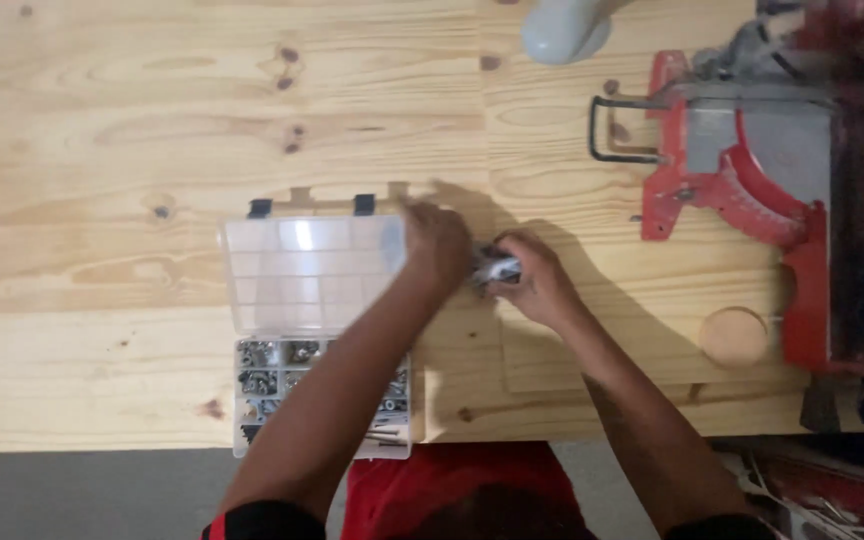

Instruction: Sorting various hardware items such as screws and wall plugs from plastic bags into a multi-compartment organizer box on a workbench.

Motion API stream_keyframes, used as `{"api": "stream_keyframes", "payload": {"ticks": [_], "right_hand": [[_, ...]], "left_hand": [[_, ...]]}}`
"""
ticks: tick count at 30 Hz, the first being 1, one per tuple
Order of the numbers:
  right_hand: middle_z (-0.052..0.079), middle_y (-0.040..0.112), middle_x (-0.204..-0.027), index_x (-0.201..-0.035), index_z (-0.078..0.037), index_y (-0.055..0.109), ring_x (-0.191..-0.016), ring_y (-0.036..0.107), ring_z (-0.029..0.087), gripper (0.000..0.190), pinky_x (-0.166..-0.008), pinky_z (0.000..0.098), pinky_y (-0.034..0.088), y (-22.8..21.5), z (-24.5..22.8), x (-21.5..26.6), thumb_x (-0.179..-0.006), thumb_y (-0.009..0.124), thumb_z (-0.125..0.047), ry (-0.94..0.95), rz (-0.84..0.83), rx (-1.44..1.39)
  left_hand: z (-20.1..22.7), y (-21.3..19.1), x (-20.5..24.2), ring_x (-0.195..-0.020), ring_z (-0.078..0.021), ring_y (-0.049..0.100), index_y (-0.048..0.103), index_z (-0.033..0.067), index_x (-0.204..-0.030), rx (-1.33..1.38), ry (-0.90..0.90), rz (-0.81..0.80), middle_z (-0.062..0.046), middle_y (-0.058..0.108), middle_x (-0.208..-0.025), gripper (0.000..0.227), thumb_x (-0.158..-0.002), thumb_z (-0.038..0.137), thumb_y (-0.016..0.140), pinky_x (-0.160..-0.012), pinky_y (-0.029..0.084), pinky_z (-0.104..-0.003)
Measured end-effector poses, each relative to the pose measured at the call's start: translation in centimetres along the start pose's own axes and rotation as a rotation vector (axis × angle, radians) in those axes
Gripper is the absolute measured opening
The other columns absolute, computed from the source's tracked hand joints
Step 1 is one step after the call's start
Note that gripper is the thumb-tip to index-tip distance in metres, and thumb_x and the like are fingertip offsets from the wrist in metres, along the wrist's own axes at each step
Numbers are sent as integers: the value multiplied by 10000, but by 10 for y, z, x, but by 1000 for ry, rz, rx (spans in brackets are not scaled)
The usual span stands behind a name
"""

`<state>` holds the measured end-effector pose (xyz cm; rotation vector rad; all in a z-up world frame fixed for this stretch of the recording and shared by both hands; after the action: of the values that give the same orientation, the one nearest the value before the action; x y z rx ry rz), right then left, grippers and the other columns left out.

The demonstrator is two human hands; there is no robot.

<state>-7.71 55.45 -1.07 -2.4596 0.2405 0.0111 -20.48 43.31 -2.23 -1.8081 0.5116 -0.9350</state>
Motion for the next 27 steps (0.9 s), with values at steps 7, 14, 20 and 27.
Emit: {"api": "stream_keyframes", "payload": {"ticks": [7,14,20,27], "right_hand": [[163,657,-1108,-1048,-103,621,-1134,660,376,393,-979,454,503,-40,8,42,-812,879,-283,41,105,-347],[223,681,-1204,-985,-50,618,-1184,652,455,376,-983,545,509,-100,11,96,-783,896,-201,128,-25,-349],[283,521,-1414,-1254,-7,601,-1291,546,501,496,-1018,533,508,-130,-9,108,-805,806,-53,128,39,-287],[83,674,-801,-889,-86,756,-619,662,240,188,-476,307,514,-82,6,147,-792,895,-169,269,335,-206]], "left_hand": [[-22,-44,1,-1358,-331,480,730,284,-1238,-135,26,-431,4,650,-1377,563,-763,576,812,-963,279,-914],[65,19,66,-1058,-379,598,711,163,-1134,-56,213,183,-92,539,-1385,377,-840,397,738,-888,358,-622],[92,-48,147,-1041,-379,592,698,121,-1044,212,187,254,-106,546,-1235,363,-775,335,815,-898,450,-517],[130,-89,87,-1012,-265,649,736,183,-1078,598,311,302,-5,669,-1094,183,-939,194,618,-811,516,-381]]}}
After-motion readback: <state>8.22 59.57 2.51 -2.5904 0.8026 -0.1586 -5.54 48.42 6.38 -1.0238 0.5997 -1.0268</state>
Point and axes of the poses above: each hand's wrist, its own x-axis away from the middle knuckle, its own y-axis out of the palm, z = x × y, the point moved 2 cm from there along -x, towards the middle knuckle
